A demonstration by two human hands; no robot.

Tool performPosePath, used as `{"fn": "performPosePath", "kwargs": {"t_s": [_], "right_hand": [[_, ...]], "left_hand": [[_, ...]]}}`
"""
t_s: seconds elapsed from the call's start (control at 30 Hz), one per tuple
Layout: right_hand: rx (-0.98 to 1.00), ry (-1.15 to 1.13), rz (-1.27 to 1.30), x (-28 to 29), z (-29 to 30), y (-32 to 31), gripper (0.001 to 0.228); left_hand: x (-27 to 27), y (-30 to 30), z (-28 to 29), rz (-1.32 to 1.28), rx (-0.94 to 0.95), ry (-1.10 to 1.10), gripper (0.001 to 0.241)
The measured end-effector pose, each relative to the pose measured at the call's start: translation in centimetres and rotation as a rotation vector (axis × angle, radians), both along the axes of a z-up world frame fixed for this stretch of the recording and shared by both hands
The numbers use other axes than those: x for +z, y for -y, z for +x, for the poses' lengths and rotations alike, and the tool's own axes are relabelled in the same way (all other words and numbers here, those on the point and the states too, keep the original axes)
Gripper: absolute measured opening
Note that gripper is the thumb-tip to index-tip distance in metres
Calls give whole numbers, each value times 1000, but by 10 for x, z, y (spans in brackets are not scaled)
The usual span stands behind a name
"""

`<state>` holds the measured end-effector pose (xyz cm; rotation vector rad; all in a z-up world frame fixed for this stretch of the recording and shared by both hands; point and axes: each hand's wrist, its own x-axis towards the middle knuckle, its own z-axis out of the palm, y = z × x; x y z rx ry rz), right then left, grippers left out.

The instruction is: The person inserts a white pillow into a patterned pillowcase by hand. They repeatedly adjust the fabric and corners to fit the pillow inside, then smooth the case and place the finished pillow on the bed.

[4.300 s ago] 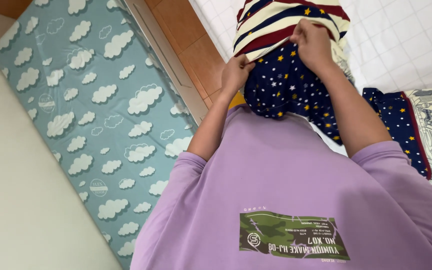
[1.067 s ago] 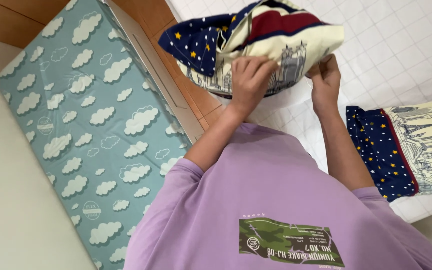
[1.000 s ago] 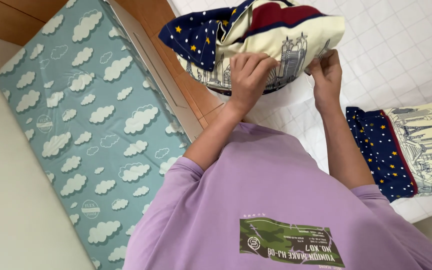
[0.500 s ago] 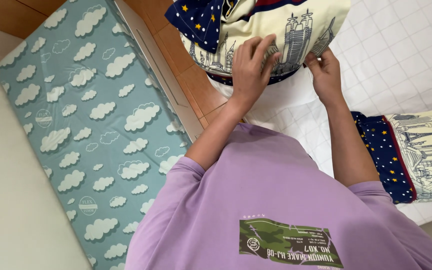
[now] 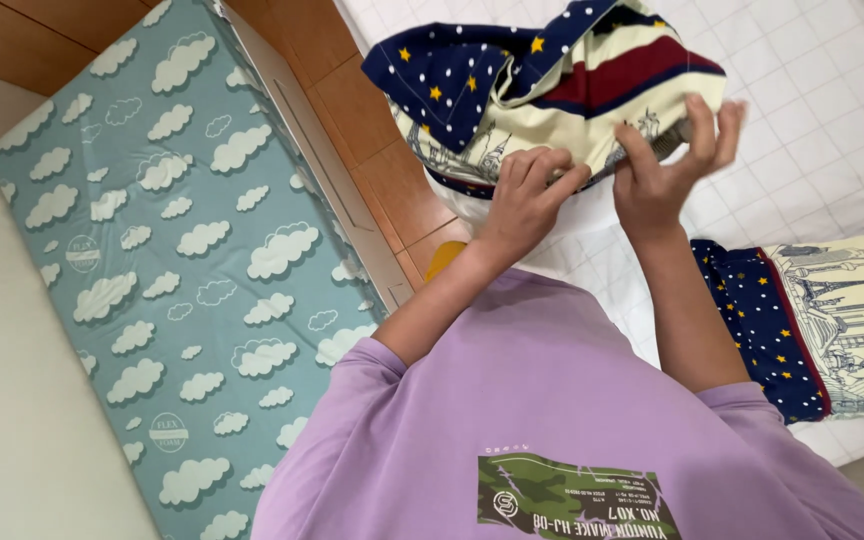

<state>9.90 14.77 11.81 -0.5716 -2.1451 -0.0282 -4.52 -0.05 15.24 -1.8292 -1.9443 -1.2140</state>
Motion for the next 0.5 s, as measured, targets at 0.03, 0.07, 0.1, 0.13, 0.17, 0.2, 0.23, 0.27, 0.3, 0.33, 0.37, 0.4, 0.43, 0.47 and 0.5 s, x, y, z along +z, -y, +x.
{"fn": "performPosePath", "kwargs": {"t_s": [0.03,0.07,0.1,0.13,0.17,0.2,0.23,0.27,0.3,0.33,0.37,0.4,0.43,0.47,0.5], "right_hand": [[-27,-5,162,10,5,2,17],[-30,-7,165,4,13,4,17],[-73,-8,147,-2,21,6,12],[-115,-8,131,-8,30,7,12],[-119,-10,136,-14,38,15,12],[-107,-8,82,-21,45,23,9],[-94,-5,28,-28,53,31,7],[-99,-3,28,-39,48,47,7],[-74,22,-108,-50,42,63,7],[-49,46,-237,-60,37,75,8],[-55,47,-233,-60,35,72,8],[-24,14,-342,-61,33,69,6],[8,-19,-450,-62,31,67,5],[10,-22,-449,-52,28,62,5],[37,-67,-506,-41,25,57,8]], "left_hand": [[-1,0,0,-2,6,-49,33],[-1,-3,-4,1,3,-51,33],[0,-7,-9,-27,38,-118,34],[0,-11,-13,-53,73,-185,35],[-6,-15,-17,-48,69,-187,35],[-12,-18,-22,-71,18,-111,36],[-18,-21,-26,-94,-34,-36,39],[-27,-21,-27,-95,-39,-34,39],[-36,-21,-27,-153,-68,-10,42],[-45,-24,-28,-206,-97,12,45],[-49,-25,-28,-202,-102,13,45],[-54,-25,-28,-210,-81,-22,36],[-58,-25,-27,-218,-60,-57,29],[-49,-22,-30,-217,-58,-61,29],[-40,-19,-32,-173,-10,-102,28]]}}
